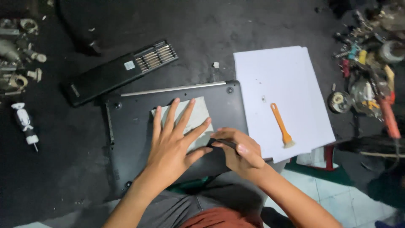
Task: The person uses a screwdriver to remove screws from a metal cover on the back of a laptop. They then remove the cover and set it aside. Finally, they use the screwdriver to unscrew the back panel of the laptop and lift it off, revealing the internal components.
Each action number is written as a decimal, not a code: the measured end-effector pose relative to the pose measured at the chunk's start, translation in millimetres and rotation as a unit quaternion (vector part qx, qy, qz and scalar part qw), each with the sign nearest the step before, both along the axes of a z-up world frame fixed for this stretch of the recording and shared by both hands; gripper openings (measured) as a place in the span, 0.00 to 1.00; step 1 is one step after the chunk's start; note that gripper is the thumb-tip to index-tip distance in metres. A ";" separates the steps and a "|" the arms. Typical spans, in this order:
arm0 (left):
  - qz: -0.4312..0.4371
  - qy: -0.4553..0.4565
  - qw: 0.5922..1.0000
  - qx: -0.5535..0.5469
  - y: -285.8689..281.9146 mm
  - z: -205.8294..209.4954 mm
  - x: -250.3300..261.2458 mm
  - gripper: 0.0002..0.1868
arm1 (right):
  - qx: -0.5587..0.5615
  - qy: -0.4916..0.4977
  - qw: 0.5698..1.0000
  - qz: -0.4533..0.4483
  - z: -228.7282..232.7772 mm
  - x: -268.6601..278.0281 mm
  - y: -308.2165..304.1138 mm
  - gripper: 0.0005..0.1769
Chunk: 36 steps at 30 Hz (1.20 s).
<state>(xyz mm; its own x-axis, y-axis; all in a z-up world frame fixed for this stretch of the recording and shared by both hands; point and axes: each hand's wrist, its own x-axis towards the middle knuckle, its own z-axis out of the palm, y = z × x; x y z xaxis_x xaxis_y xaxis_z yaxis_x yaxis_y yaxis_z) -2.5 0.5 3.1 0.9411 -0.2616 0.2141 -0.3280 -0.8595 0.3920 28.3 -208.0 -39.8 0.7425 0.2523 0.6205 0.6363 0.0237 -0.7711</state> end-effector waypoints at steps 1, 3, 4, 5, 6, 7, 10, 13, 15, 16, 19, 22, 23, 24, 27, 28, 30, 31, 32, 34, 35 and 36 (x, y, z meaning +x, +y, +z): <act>0.000 -0.001 1.000 0.000 0.7 0.7 2.5 0.33 | 0.028 0.163 0.986 0.033 -14.5 -1.1 -9.4 0.25; -0.006 -0.014 1.000 0.001 1.6 2.9 6.1 0.31 | 0.059 0.311 0.947 0.060 -6.0 5.2 -13.8 0.30; -0.001 -0.014 1.000 0.001 2.0 3.2 7.4 0.33 | -0.041 0.184 0.981 0.045 16.2 11.7 -9.0 0.17; 0.002 -0.010 1.000 0.000 1.6 2.5 5.9 0.34 | -0.143 0.059 0.988 0.025 37.8 13.9 -5.2 0.05; -0.005 -0.017 1.000 -0.001 1.5 1.1 4.9 0.34 | -0.143 0.052 0.988 0.017 51.5 20.3 -8.7 0.05; -0.004 -0.014 1.000 -0.007 2.0 -0.5 6.2 0.35 | -0.141 -0.011 0.988 -0.059 65.2 29.0 -11.8 0.18; 0.013 -0.010 0.999 -0.046 2.2 0.8 2.5 0.43 | -0.095 -0.029 0.978 -0.182 72.7 65.3 -33.0 0.41; 0.087 -0.024 0.984 -0.151 -0.1 14.3 -11.7 0.36 | -0.059 0.022 0.973 -0.221 66.8 105.6 -54.8 0.42; 0.137 -0.042 0.965 -0.222 0.5 8.6 -23.8 0.23 | -0.064 0.025 0.973 -0.222 61.3 124.2 -62.3 0.41; 0.209 -0.074 0.947 -0.232 1.9 -2.6 -29.6 0.18 | -0.070 0.028 0.976 -0.206 57.5 130.5 -63.7 0.41; 0.324 -0.086 0.910 -0.244 2.5 -21.9 -37.7 0.11 | -0.083 0.027 0.981 -0.172 40.0 143.9 -66.7 0.40; 0.367 -0.075 0.891 -0.258 0.8 -20.1 -36.8 0.09 | -0.107 0.007 0.983 -0.150 28.9 151.2 -67.0 0.41; 0.366 -0.083 0.887 -0.271 0.0 -17.0 -35.7 0.08 | -0.125 -0.011 0.981 -0.147 27.4 153.6 -66.6 0.41; 0.367 -0.082 0.886 -0.270 0.5 -18.6 -36.4 0.08 | -0.125 -0.010 0.981 -0.145 26.9 153.9 -65.9 0.41; 0.356 -0.095 0.891 -0.266 3.6 -21.6 -34.6 0.08 | -0.130 -0.008 0.980 -0.149 28.5 154.9 -63.9 0.41; 0.329 -0.115 0.896 -0.276 5.1 -21.0 -33.6 0.06 | -0.123 -0.012 0.981 -0.149 30.9 153.6 -63.2 0.41; 0.304 -0.136 0.899 -0.285 6.2 -19.1 -33.4 0.05 | -0.116 -0.016 0.982 -0.148 41.2 145.7 -60.6 0.41; 0.294 -0.142 0.900 -0.290 6.8 -18.2 -32.7 0.04 | -0.095 -0.001 0.984 -0.149 49.2 139.9 -58.4 0.41; 0.285 -0.147 0.900 -0.296 7.3 -17.3 -32.3 0.04 | -0.074 0.015 0.986 -0.151 57.2 133.7 -56.1 0.41; 0.282 -0.143 0.897 -0.307 7.3 -10.8 -33.6 0.04 | -0.023 0.083 0.982 -0.166 81.7 107.2 -45.6 0.41; 0.281 -0.139 0.894 -0.320 6.1 -8.1 -37.0 0.04 | 0.024 0.153 0.972 -0.178 93.2 93.0 -40.7 0.41; 0.286 -0.138 0.893 -0.318 -2.1 -2.2 -39.6 0.04 | 0.024 0.156 0.972 -0.174 105.7 77.4 -36.0 0.41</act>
<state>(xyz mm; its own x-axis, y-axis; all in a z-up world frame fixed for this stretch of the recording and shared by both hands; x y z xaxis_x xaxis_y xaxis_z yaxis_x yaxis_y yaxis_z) -42.1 -1.6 0.9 0.7696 0.5034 0.3928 -0.0657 -0.5495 0.8329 105.7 -243.9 65.8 0.9313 -0.0707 0.3572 0.3487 -0.1100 -0.9308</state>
